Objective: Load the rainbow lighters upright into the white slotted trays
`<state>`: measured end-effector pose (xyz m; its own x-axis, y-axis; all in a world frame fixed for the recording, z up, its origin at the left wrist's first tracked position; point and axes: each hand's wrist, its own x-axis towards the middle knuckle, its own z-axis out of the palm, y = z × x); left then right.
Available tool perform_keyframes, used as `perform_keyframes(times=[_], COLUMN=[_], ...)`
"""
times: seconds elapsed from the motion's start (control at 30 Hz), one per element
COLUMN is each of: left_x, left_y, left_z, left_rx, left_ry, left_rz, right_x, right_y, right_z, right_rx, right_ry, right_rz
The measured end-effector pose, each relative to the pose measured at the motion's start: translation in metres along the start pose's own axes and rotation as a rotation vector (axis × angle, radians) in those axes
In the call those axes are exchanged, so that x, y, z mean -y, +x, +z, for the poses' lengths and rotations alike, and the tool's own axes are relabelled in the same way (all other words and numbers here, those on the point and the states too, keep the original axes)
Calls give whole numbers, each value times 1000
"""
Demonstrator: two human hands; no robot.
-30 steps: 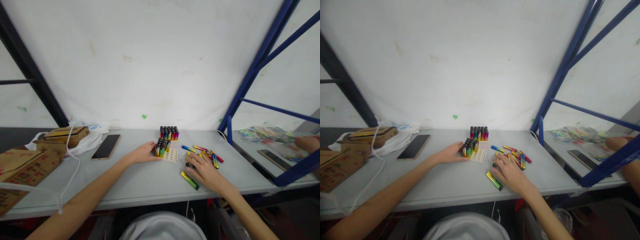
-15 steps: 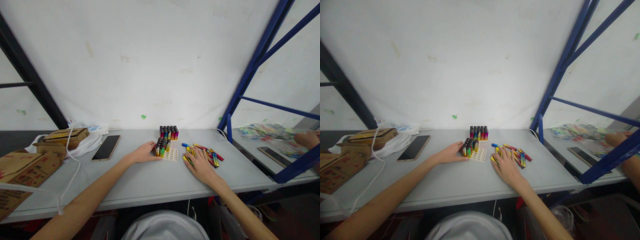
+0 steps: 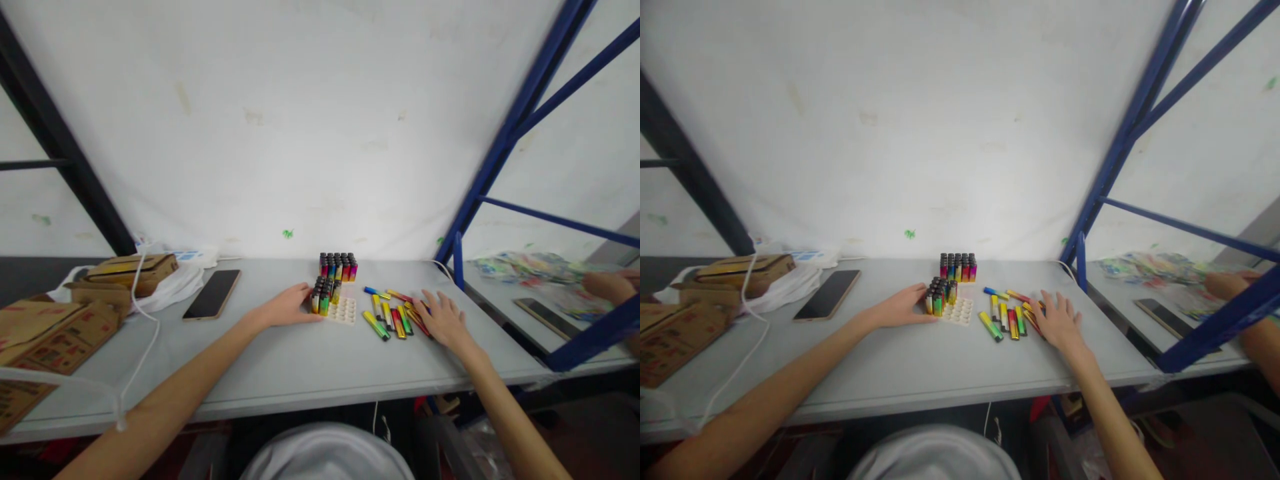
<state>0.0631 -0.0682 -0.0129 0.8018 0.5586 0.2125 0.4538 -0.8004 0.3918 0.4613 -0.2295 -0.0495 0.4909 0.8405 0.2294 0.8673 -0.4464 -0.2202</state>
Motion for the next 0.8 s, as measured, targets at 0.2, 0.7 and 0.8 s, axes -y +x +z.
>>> perform_keyframes(times=[0.2,0.7,0.8], left_x=[1,1,2], left_y=[0,0,0], left_z=[0,0,1], left_rx=[-5,18,17], left_ry=[1,24,20], left_rz=[-12,-12,-13], right_x=[12,74,69], right_y=[2,8,21], right_z=[19,25,16], right_rx=[70,131,128], right_ry=[82,59,162], right_rz=[-137,-195,-151])
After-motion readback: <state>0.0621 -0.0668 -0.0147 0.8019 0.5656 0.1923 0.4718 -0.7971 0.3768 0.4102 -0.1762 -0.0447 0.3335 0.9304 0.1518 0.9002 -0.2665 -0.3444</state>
